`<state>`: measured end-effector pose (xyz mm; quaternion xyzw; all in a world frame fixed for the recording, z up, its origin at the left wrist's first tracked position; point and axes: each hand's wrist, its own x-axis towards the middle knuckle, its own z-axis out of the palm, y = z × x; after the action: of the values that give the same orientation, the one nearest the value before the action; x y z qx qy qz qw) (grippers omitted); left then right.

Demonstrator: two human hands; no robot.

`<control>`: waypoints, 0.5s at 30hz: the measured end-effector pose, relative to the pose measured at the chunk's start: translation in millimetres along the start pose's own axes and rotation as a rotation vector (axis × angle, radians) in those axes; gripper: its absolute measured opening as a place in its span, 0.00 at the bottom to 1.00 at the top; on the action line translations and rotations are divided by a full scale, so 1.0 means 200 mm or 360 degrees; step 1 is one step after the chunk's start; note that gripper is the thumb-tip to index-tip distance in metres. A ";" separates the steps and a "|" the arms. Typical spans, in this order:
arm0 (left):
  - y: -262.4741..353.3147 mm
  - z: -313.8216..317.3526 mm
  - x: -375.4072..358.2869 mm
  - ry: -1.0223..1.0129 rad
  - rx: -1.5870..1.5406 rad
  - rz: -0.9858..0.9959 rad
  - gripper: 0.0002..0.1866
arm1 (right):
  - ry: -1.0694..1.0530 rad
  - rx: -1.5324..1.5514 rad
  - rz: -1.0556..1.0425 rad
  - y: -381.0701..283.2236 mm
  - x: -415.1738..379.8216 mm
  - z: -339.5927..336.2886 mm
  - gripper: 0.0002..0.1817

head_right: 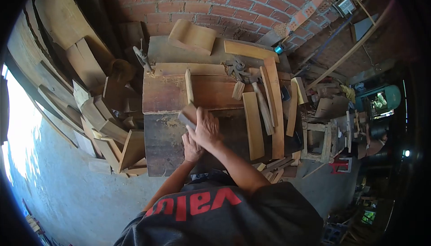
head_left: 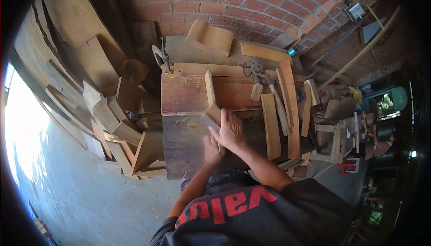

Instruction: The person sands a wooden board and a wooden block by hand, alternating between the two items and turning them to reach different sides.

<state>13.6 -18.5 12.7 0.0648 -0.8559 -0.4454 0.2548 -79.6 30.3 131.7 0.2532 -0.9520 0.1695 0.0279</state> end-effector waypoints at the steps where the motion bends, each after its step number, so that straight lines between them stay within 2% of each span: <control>1: 0.00 -0.01 0.01 -0.0027 0.0060 0.0021 0.40 | 0.0076 0.0080 -0.0016 0.03 0.14 0.02 0.41; 2: 0.05 -0.06 0.03 -0.0092 0.0020 -0.0088 0.42 | 0.0087 -0.0004 0.0023 0.04 0.31 0.02 0.39; 3: 0.05 -0.05 0.04 -0.0082 0.0014 -0.0085 0.42 | 0.0072 0.0015 0.0057 0.08 0.49 0.05 0.46; 5: 0.03 -0.04 0.03 -0.0071 0.0057 -0.0091 0.42 | -0.0097 0.0244 0.0281 0.14 0.86 0.10 0.43; 6: 0.03 -0.04 0.03 -0.0079 0.0081 -0.0109 0.42 | -0.0072 0.0211 0.0343 0.15 1.01 0.11 0.39; 7: 0.04 -0.04 0.03 -0.0090 0.0055 -0.0136 0.43 | 0.0219 0.0128 0.0176 0.17 1.09 0.16 0.36; 10: 0.02 -0.04 0.00 -0.0101 0.0011 -0.0136 0.43 | 0.0103 0.0072 0.0130 0.11 1.01 0.11 0.35; 11: 0.02 -0.04 0.00 -0.0089 0.0007 -0.0154 0.44 | 0.0003 0.0028 0.0154 0.08 0.86 0.09 0.37; 12: 0.02 -0.04 0.01 -0.0073 -0.0004 -0.0164 0.44 | 0.0061 0.0091 0.0067 0.07 0.67 0.07 0.40; 14: 0.02 -0.03 0.02 -0.0043 -0.0016 -0.0097 0.41 | 0.0028 -0.0085 -0.0149 0.03 0.28 0.01 0.41; 15: -0.05 0.00 -0.03 -0.0204 0.0097 -0.0080 0.41 | -0.0050 -0.0121 -0.0170 -0.01 0.09 -0.03 0.43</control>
<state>17.9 -22.0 2.0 0.0654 -0.8818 -0.4285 0.1861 -95.0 22.3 140.4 0.3050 -0.9433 0.1275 0.0316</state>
